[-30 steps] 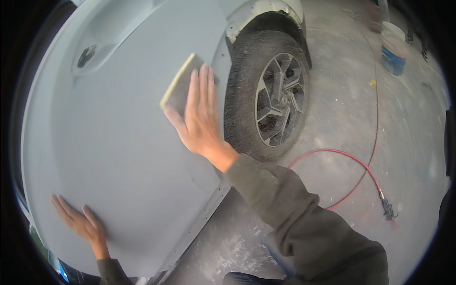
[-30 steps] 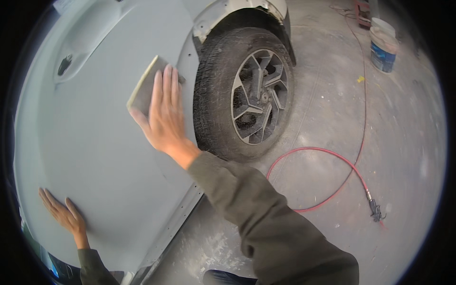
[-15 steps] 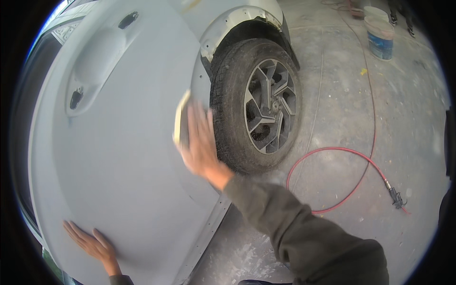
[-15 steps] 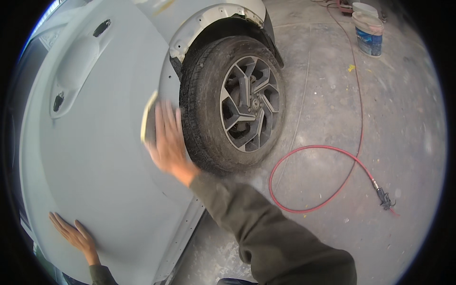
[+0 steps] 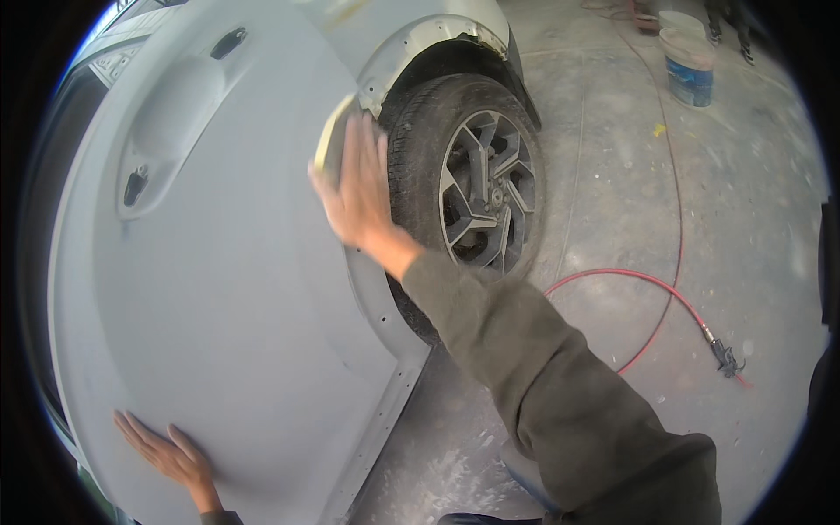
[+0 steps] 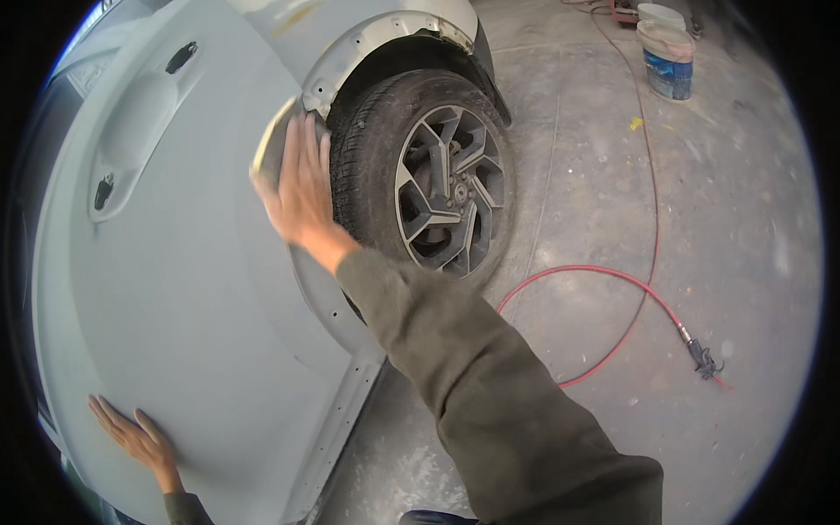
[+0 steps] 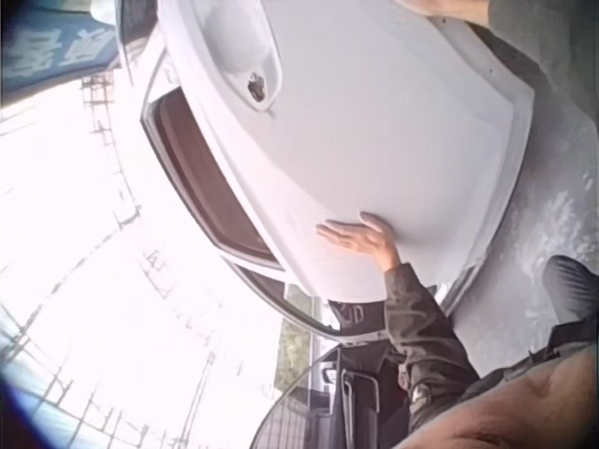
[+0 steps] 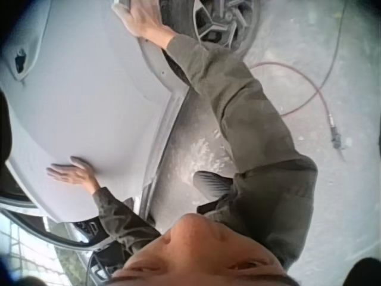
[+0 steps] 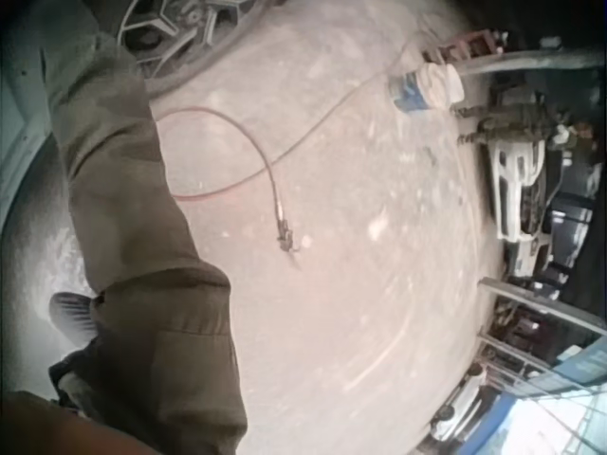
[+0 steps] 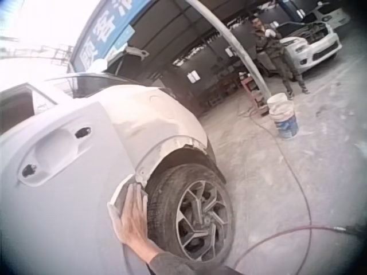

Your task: The person sands the exterior surface of a white car door using a sanding block. They work systematically across the door panel, edges, and around the handle area, smoothing the surface in preparation for painting.

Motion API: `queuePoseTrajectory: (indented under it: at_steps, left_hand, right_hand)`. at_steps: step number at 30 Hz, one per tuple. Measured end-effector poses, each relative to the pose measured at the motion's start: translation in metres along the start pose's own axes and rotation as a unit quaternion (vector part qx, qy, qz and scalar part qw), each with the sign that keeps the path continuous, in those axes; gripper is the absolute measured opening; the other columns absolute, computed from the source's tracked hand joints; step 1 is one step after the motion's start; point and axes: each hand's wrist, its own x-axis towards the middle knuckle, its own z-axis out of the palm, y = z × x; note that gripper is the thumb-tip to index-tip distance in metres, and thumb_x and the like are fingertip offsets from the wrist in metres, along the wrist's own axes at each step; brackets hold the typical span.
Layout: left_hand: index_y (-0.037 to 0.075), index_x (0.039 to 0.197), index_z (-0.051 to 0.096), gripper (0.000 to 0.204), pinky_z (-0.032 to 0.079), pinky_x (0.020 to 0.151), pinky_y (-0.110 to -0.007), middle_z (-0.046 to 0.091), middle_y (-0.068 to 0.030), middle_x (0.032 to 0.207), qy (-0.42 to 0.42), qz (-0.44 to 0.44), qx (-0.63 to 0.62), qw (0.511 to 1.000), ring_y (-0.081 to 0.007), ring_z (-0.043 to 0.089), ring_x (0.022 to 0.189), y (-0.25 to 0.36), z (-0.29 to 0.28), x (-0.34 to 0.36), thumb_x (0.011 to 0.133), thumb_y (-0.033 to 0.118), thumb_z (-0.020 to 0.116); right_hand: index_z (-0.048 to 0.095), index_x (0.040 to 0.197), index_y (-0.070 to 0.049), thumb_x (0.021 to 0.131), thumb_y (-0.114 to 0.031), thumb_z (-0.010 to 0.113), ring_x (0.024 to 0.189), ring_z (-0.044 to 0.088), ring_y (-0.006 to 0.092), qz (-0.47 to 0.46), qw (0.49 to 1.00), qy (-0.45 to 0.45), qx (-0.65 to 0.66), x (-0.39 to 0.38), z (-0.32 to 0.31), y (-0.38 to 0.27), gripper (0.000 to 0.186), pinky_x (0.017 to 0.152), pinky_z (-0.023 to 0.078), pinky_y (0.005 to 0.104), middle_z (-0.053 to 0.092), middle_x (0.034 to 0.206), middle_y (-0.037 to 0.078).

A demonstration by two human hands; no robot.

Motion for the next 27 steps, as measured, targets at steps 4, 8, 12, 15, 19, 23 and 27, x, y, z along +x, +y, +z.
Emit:
queuePoseTrajectory:
  at_steps: [4,8,12,15,19,23,27]
  left_hand:
    - [0.005,0.166,0.025,0.067,0.02,0.131,-0.05,0.027,-0.0164,0.172,-0.002,-0.003,-0.012,1.0,-0.0353,0.023,0.16,0.005,-0.001,-0.003,0.109,0.034,0.043]
    - [0.006,0.166,0.025,0.066,0.02,0.131,-0.05,0.027,-0.016,0.172,0.0,-0.001,0.006,1.0,-0.0349,0.023,0.16,0.0,-0.002,-0.006,0.109,0.035,0.042]
    - [-0.001,0.163,0.028,0.067,0.023,0.128,-0.052,0.029,-0.0209,0.17,-0.004,-0.009,-0.014,1.0,-0.0401,0.027,0.157,0.011,0.002,0.001,0.108,0.032,0.045]
    - [-0.001,0.163,0.028,0.066,0.023,0.128,-0.052,0.029,-0.0211,0.17,-0.009,-0.005,-0.018,1.0,-0.0402,0.027,0.157,0.006,0.001,0.001,0.108,0.031,0.045]
    - [-0.002,0.163,0.027,0.066,0.023,0.128,-0.052,0.028,-0.0211,0.17,-0.009,-0.001,-0.012,1.0,-0.0401,0.026,0.157,0.006,-0.002,0.005,0.108,0.031,0.044]
    - [-0.001,0.163,0.027,0.065,0.023,0.128,-0.051,0.029,-0.021,0.17,-0.007,-0.001,-0.006,1.0,-0.0397,0.027,0.157,0.01,0.002,0.0,0.109,0.03,0.042]
    - [0.001,0.164,0.028,0.066,0.025,0.128,-0.051,0.029,-0.0197,0.17,-0.004,0.001,-0.003,1.0,-0.0388,0.027,0.157,-0.001,0.007,-0.005,0.109,0.033,0.043]
  right_hand:
    - [0.015,0.157,0.02,0.105,-0.05,0.049,0.159,0.015,0.0476,0.061,0.994,0.051,0.076,0.031,-0.003,0.002,0.094,0.13,0.006,0.0582,0.02,0.164,0.041]
    - [0.015,0.158,0.019,0.1,-0.047,0.06,0.158,0.014,0.0507,-0.089,0.994,-0.048,-0.043,-0.093,0.002,0.014,0.099,0.128,0.011,0.0638,0.017,0.166,0.04]
    - [0.013,0.159,0.018,0.098,-0.045,0.065,0.158,0.009,0.0531,0.015,0.984,-0.177,0.003,-0.264,-0.017,-0.006,0.102,0.128,0.008,0.0649,0.013,0.165,0.042]
    - [0.009,0.16,0.017,0.099,-0.044,0.062,0.158,0.006,0.0541,-0.044,0.977,-0.208,-0.013,-0.264,-0.031,-0.002,0.102,0.128,0.008,0.0643,0.009,0.166,0.042]
    - [0.009,0.159,0.02,0.103,-0.051,0.054,0.158,0.005,0.0528,-0.038,0.995,-0.076,-0.045,-0.095,-0.012,0.001,0.101,0.129,0.01,0.0617,0.007,0.167,0.041]
    - [0.012,0.158,0.021,0.105,-0.053,0.049,0.159,0.008,0.0516,-0.011,0.999,-0.001,-0.034,0.004,-0.006,0.02,0.099,0.129,0.008,0.0607,0.011,0.167,0.041]
    - [0.013,0.156,0.023,0.103,-0.055,0.052,0.158,0.008,0.0536,-0.092,0.993,-0.035,-0.069,-0.083,0.003,0.019,0.102,0.128,0.009,0.0641,0.012,0.165,0.043]
